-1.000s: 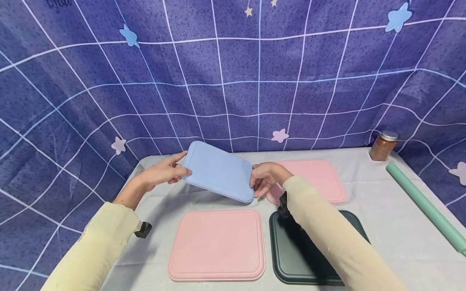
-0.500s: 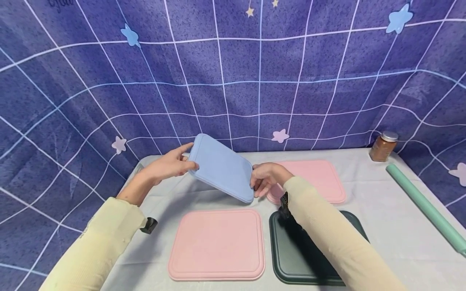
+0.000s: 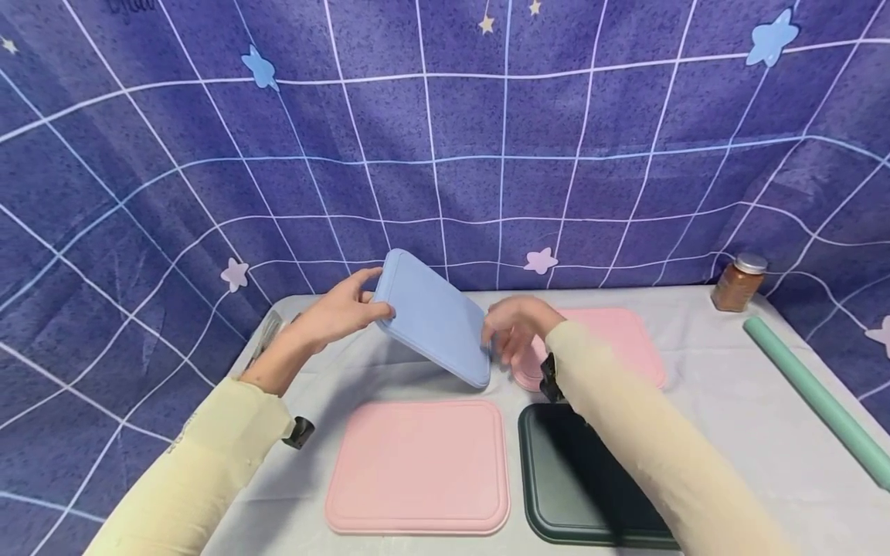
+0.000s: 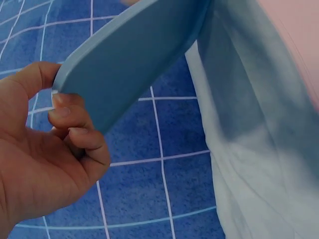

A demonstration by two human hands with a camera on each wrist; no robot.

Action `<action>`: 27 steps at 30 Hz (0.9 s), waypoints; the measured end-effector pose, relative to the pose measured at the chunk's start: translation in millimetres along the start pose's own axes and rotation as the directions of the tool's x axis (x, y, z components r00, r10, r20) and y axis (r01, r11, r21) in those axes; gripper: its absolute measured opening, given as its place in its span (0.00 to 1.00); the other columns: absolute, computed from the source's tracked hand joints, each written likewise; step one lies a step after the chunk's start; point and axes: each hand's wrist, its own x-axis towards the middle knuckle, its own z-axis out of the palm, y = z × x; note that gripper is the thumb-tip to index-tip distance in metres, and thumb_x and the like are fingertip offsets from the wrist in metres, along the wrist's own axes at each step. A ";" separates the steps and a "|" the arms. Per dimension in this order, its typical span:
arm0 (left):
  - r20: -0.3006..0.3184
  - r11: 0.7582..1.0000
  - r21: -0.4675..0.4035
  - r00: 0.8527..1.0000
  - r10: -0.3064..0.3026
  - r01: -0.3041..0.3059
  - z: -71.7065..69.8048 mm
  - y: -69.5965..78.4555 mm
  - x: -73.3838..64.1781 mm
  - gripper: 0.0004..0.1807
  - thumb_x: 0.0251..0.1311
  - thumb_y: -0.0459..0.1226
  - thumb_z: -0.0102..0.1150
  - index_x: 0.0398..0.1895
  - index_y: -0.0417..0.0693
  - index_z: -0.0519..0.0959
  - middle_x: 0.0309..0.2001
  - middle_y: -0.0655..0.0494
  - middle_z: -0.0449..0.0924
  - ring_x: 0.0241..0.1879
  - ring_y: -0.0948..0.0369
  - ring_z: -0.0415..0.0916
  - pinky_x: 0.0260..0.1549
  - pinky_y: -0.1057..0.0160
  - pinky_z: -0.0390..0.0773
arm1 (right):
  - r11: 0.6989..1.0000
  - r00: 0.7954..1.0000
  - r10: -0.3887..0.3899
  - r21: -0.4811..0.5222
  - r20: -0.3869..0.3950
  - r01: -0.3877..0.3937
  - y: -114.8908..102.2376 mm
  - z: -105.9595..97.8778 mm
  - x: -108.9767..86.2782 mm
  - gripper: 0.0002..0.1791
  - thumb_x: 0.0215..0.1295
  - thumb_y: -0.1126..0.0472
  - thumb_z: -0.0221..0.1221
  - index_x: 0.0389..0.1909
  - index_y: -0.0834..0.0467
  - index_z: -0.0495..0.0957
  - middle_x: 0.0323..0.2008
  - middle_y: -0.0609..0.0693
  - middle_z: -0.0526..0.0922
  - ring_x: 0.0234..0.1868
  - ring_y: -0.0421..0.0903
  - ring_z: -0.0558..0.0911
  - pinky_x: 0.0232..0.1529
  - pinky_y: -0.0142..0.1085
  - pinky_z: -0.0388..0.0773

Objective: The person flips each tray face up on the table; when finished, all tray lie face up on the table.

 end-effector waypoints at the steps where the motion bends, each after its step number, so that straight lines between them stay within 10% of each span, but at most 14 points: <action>1: -0.010 1.000 0.001 1.000 0.000 0.000 1.9 1.8 -0.1 0.47 0.63 0.36 0.58 0.80 0.40 0.44 0.53 0.38 0.83 0.47 0.61 0.78 0.52 0.58 0.72 | 1.000 1.000 0.004 -0.023 -0.002 -0.004 -8.7 -4.8 -6.0 0.31 0.69 0.60 0.55 0.70 0.60 0.58 0.58 0.69 0.74 0.37 0.53 0.83 0.38 0.39 0.85; 6: -0.093 0.999 0.047 0.996 0.012 -0.007 11.8 12.1 -3.0 0.44 0.63 0.37 0.59 0.78 0.40 0.50 0.47 0.41 0.85 0.50 0.56 0.78 0.54 0.57 0.71 | 0.997 0.995 -0.068 -0.026 -0.072 0.067 -62.2 -19.8 -35.4 0.43 0.74 0.52 0.54 0.80 0.51 0.39 0.64 0.71 0.69 0.50 0.61 0.81 0.45 0.46 0.84; 13: -0.230 0.975 0.215 0.968 0.099 -0.049 29.7 28.9 -2.4 0.39 0.58 0.41 0.61 0.72 0.40 0.62 0.28 0.56 0.79 0.28 0.60 0.71 0.31 0.61 0.68 | 0.984 0.969 -0.171 -0.084 -0.178 0.159 -124.3 -15.4 -65.3 0.40 0.75 0.45 0.51 0.81 0.44 0.44 0.62 0.68 0.72 0.55 0.63 0.82 0.51 0.51 0.83; 27: -0.303 0.934 0.351 0.937 0.176 -0.062 49.4 56.6 -5.9 0.33 0.56 0.42 0.60 0.66 0.41 0.68 0.25 0.58 0.69 0.22 0.60 0.66 0.27 0.61 0.68 | 0.970 0.958 -0.157 -0.221 -0.240 0.104 -148.9 -5.6 -82.3 0.34 0.72 0.45 0.56 0.72 0.56 0.62 0.59 0.65 0.73 0.48 0.60 0.87 0.42 0.44 0.86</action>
